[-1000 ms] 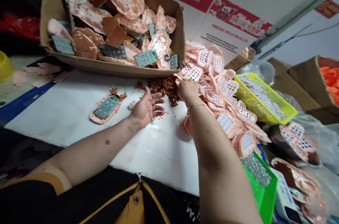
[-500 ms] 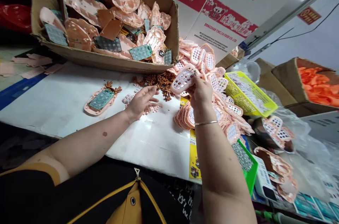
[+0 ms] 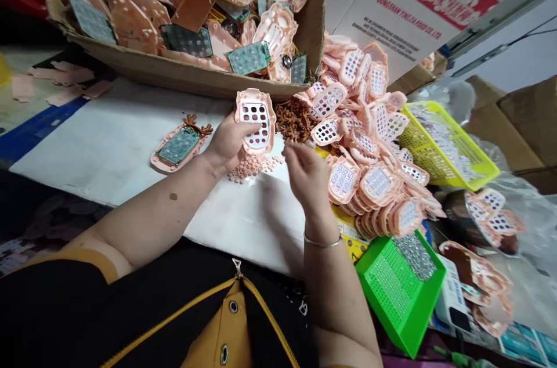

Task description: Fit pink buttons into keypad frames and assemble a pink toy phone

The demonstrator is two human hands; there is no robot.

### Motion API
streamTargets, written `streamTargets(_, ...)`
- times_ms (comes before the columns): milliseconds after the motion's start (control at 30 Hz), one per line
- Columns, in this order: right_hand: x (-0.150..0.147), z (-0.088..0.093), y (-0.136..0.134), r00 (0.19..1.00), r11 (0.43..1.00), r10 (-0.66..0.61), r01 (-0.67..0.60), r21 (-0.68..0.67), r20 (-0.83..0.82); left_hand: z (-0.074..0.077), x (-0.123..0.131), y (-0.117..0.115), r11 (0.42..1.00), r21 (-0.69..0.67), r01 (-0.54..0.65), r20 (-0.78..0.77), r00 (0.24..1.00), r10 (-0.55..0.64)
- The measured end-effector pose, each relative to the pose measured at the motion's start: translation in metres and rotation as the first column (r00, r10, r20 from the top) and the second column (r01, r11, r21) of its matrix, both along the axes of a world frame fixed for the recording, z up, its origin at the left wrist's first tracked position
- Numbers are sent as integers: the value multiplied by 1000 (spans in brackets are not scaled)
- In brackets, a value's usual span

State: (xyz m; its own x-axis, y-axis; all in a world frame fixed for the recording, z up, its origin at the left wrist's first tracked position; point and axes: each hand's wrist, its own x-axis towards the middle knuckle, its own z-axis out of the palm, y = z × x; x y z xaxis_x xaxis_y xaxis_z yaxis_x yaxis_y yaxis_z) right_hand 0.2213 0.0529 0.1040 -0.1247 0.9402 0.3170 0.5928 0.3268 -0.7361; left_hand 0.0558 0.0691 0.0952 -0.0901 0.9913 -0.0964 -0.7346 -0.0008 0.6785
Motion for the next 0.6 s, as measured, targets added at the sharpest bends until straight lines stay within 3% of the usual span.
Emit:
streamTargets(67,7,-21,-3,925,998,57,-62,1,375,4,-5,-1,994,-30,105,115,988,-101)
streamTargets(133,7,-36,-6,773,989,119,-149,-4,624,9,-8,-4,978,-41,205,190,962,-194)
streamTargets(200,2,-43,-9,668,981,117,-193,19,735,14,-11,-6,970,-39,240,220,949,-226)
streamTargets(267,-2,-44,-11,621,982,66,-179,59,781,18,-12,-8,976,-30,217,223,953,-205)
streamTargets(367,1,-42,-13,643,988,0,-118,99,765,20,-14,-7,985,-34,170,207,965,-160)
streamTargets(500,10,-44,-12,787,991,-82,1,132,611,17,-13,-5,986,-53,156,184,972,-144)
streamTargets(600,7,-46,-8,762,992,-109,42,119,638,15,-11,-5,984,-62,165,208,967,-149)
